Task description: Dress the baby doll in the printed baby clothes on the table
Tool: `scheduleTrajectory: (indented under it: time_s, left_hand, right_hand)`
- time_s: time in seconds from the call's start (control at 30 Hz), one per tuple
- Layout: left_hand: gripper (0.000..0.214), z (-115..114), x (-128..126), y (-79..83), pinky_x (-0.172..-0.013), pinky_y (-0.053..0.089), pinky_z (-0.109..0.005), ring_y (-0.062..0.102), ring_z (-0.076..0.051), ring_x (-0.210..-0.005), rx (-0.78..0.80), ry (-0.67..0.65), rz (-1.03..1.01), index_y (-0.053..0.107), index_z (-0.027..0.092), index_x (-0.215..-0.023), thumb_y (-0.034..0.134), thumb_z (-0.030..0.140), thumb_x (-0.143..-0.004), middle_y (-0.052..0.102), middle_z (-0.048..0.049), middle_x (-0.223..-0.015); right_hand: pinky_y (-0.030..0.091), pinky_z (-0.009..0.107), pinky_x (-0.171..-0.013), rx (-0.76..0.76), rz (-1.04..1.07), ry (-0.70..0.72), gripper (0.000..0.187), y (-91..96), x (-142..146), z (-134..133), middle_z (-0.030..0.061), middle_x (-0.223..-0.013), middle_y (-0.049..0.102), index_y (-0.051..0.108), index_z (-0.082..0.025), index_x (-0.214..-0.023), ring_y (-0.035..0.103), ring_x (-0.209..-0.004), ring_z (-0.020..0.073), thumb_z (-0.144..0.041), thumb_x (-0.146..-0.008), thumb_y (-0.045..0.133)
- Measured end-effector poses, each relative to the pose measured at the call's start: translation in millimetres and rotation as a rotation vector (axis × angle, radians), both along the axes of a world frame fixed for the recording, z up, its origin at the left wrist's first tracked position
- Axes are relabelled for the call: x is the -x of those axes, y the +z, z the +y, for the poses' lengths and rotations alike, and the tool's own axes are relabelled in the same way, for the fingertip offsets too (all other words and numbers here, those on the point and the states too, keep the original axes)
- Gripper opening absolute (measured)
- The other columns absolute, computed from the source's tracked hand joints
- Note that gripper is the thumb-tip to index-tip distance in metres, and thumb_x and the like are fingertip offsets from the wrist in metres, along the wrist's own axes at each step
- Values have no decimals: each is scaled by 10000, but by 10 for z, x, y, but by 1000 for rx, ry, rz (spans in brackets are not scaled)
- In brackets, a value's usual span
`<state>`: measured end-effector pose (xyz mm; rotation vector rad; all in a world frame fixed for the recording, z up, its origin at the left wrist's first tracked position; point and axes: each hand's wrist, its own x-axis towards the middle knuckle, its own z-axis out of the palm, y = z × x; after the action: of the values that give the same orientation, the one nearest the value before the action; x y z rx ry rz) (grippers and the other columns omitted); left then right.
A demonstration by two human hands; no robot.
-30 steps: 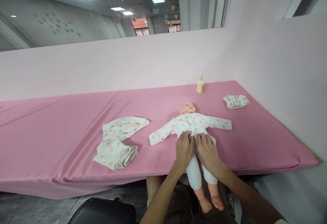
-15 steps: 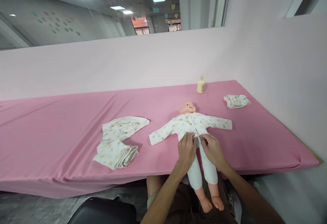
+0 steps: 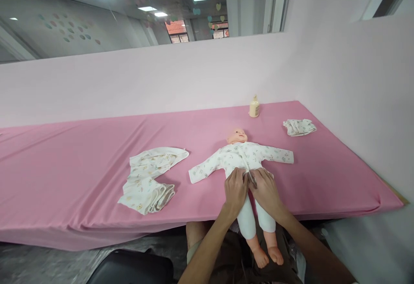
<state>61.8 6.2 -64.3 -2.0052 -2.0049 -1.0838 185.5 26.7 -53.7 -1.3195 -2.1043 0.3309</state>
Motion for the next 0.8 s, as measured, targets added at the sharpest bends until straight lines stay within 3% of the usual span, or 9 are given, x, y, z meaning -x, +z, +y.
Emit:
scheduleTrajectory:
  time_s: [0.1,0.3,0.8]
  left_hand:
    - [133,10,-6,-20,-576,375,-266,571,-149,-666,-17,8,18,533,196,-849,450,187,-953,612,-5,-763]
    - [173,25,-28,-61,-549,352,-272,545,-150,-622,-50,27,138,527,193,-799,440,141,-939,587,-14,-711]
    - [150,-6,-67,-77,-545,334,-266,536,-149,-628,-137,9,160,542,177,-837,453,78,-905,578,-16,-712]
  right_hand:
    - [410,346,-736,82,130,-1,204,4,-6,29,36,-759,628,571,-202,-748,567,-773,210,-138,-865,417]
    - [453,332,-692,263,463,-7,189,52,-28,43,55,-812,661,607,-194,-787,591,-776,206,-294,-879,475]
    - [457,421,-943,263,557,46,179,-8,12,-37,88,-1050,659,642,-189,-898,586,-1025,221,-291,-881,495]
